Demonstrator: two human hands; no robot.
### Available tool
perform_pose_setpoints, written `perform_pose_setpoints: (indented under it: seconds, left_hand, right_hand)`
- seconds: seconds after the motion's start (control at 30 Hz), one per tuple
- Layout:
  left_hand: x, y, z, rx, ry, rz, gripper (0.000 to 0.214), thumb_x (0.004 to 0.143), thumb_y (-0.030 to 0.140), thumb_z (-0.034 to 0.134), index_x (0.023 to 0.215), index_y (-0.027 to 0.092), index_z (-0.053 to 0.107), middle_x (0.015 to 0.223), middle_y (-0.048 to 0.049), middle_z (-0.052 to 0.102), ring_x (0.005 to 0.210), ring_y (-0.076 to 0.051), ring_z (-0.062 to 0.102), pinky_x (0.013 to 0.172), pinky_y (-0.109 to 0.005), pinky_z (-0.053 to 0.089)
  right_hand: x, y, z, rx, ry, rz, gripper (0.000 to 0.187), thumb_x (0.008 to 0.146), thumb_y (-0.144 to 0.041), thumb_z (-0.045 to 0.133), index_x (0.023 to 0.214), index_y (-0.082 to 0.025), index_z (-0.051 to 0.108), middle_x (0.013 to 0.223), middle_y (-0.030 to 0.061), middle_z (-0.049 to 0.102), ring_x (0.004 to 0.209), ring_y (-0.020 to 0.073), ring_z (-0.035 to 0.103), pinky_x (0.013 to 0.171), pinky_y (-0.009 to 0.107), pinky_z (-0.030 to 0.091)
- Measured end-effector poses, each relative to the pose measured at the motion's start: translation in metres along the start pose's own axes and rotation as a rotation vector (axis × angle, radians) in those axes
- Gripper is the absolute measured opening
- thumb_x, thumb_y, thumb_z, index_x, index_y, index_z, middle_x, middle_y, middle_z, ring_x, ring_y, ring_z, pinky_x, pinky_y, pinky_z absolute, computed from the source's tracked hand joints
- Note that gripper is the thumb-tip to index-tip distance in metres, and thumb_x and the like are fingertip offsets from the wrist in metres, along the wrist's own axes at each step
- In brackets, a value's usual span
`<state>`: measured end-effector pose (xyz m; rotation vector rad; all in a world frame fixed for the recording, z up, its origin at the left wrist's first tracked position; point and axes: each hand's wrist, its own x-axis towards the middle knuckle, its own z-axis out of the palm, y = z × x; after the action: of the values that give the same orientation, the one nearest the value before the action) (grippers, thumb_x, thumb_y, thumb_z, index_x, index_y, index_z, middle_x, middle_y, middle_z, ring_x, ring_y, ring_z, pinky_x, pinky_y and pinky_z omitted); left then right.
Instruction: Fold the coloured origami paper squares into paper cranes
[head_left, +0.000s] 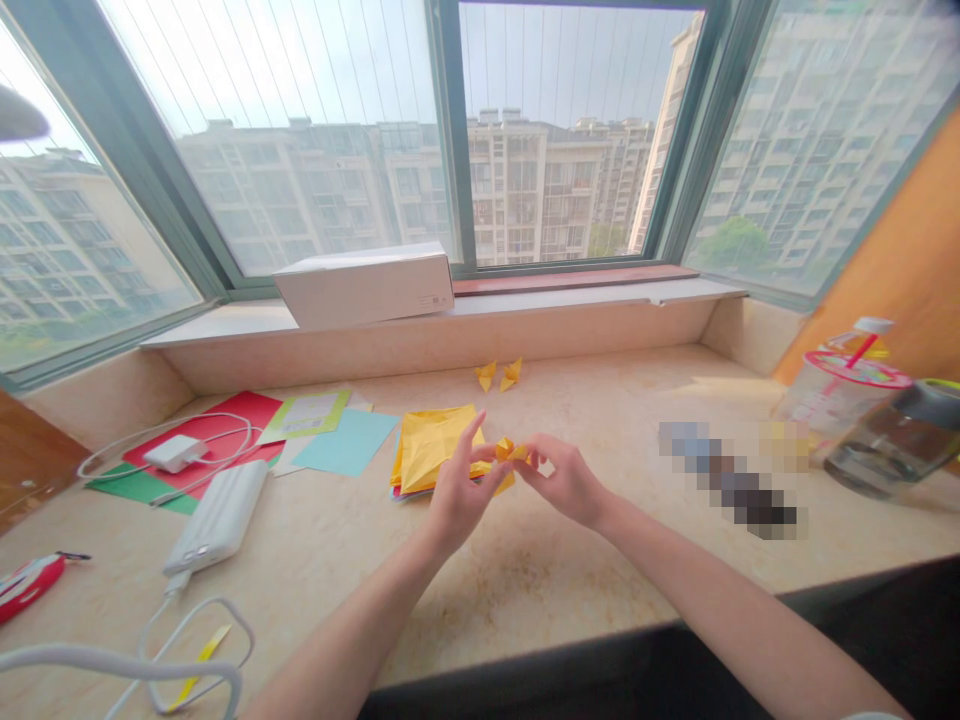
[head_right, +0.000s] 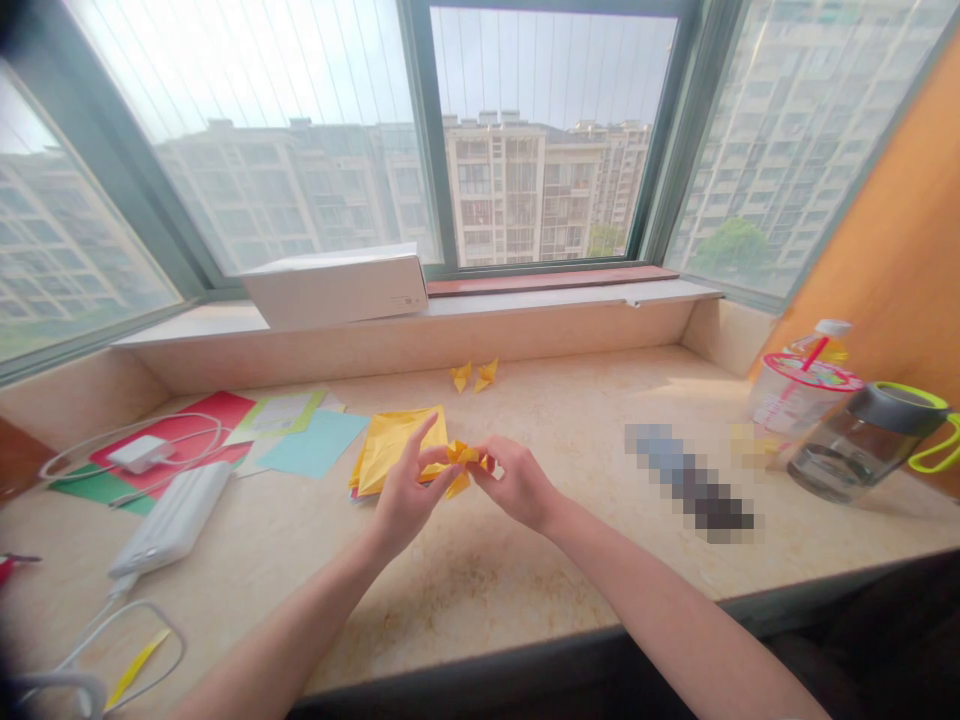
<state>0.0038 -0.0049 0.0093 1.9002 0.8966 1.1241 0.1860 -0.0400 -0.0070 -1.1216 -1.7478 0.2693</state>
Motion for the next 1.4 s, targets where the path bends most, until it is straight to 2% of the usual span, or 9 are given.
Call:
perform_pose_setpoints:
  seconds: [0.13,0.27,0.4,0.57,0.8,0.93,1.03,1.23,1.4]
  left_hand:
    - [0.002,0.002,0.000,-0.104,-0.035,-0.066,0.051,0.087,0.036,0.063,0.134,0.020,0.050,0.095,-0.0065,0.075,0.089,-0.021,0.071,0.077,-0.030,0.055]
    - [0.004,0.000,-0.001,-0.287,-0.053,-0.121,0.037,0.087,0.038,0.063,0.117,0.017,0.059,0.099,-0.0093,0.074,0.091,-0.022,0.071,0.076,-0.030,0.055]
    - [0.005,0.000,0.000,-0.314,-0.074,-0.090,0.032,0.086,0.039,0.065,0.108,0.017,0.062,0.102,-0.0096,0.072,0.091,-0.021,0.069,0.080,-0.031,0.054]
    - [0.004,0.002,0.005,-0.266,-0.169,-0.107,0.034,0.080,0.038,0.072,0.103,0.016,0.061,0.099,-0.0092,0.070,0.087,-0.020,0.067,0.078,-0.031,0.052]
    - [0.008,0.004,0.000,-0.518,-0.098,-0.240,0.039,0.079,0.035,0.072,0.110,0.017,0.057,0.099,-0.0088,0.071,0.091,-0.021,0.067,0.076,-0.029,0.048]
    - [0.008,0.006,-0.001,-0.583,-0.026,-0.296,0.052,0.077,0.032,0.071,0.123,0.019,0.049,0.094,-0.0047,0.071,0.081,-0.017,0.066,0.068,-0.025,0.047]
    - [0.007,0.009,0.000,-0.583,0.006,-0.298,0.057,0.078,0.030,0.069,0.128,0.022,0.042,0.094,-0.0028,0.071,0.078,-0.015,0.066,0.069,-0.025,0.048]
    - [0.006,0.013,-0.002,-0.502,0.002,-0.253,0.039,0.081,0.040,0.068,0.111,0.021,0.052,0.107,-0.0076,0.071,0.090,-0.018,0.068,0.081,-0.032,0.052]
    - [0.005,0.007,0.001,-0.366,-0.082,-0.208,0.040,0.075,0.042,0.075,0.102,0.017,0.059,0.105,-0.0097,0.069,0.099,-0.022,0.066,0.086,-0.035,0.052]
  right_hand:
    - [0.002,0.000,-0.001,-0.013,0.045,0.055,0.017,0.090,-0.035,0.062,0.098,-0.020,0.064,0.080,0.0024,0.066,0.072,0.0164,0.061,0.067,0.029,0.050]
    - [0.005,-0.003,-0.004,0.010,0.017,0.053,0.018,0.091,-0.037,0.061,0.093,-0.021,0.067,0.094,0.0060,0.070,0.089,0.0203,0.065,0.081,0.034,0.051]
    - [0.004,-0.004,-0.002,0.101,-0.082,0.204,0.022,0.092,-0.040,0.059,0.091,-0.021,0.069,0.087,0.0038,0.074,0.080,0.0193,0.068,0.068,0.029,0.052]
    - [0.002,-0.003,-0.001,0.138,-0.032,0.261,0.026,0.091,-0.044,0.059,0.092,-0.020,0.068,0.078,0.0028,0.073,0.068,0.0168,0.067,0.062,0.028,0.050]
    - [0.003,-0.004,-0.002,0.120,-0.062,0.090,0.041,0.080,-0.038,0.073,0.116,-0.022,0.060,0.094,0.0037,0.073,0.087,0.0191,0.068,0.084,0.035,0.052]
    - [0.001,-0.002,0.000,0.062,-0.037,0.034,0.017,0.090,-0.033,0.062,0.102,-0.023,0.069,0.094,0.0050,0.074,0.088,0.0204,0.069,0.084,0.036,0.051]
    - [0.001,-0.001,-0.001,0.041,0.003,0.055,0.016,0.092,-0.032,0.059,0.094,-0.024,0.072,0.094,0.0051,0.076,0.089,0.0223,0.070,0.084,0.037,0.050]
    - [0.002,-0.002,-0.005,0.050,0.045,0.191,0.022,0.095,-0.035,0.054,0.098,-0.022,0.072,0.080,0.0034,0.076,0.075,0.0209,0.070,0.070,0.032,0.051]
    - [0.001,-0.003,-0.004,-0.138,0.058,0.044,0.016,0.092,-0.029,0.058,0.090,-0.022,0.072,0.082,0.0041,0.076,0.077,0.0218,0.069,0.077,0.035,0.046]
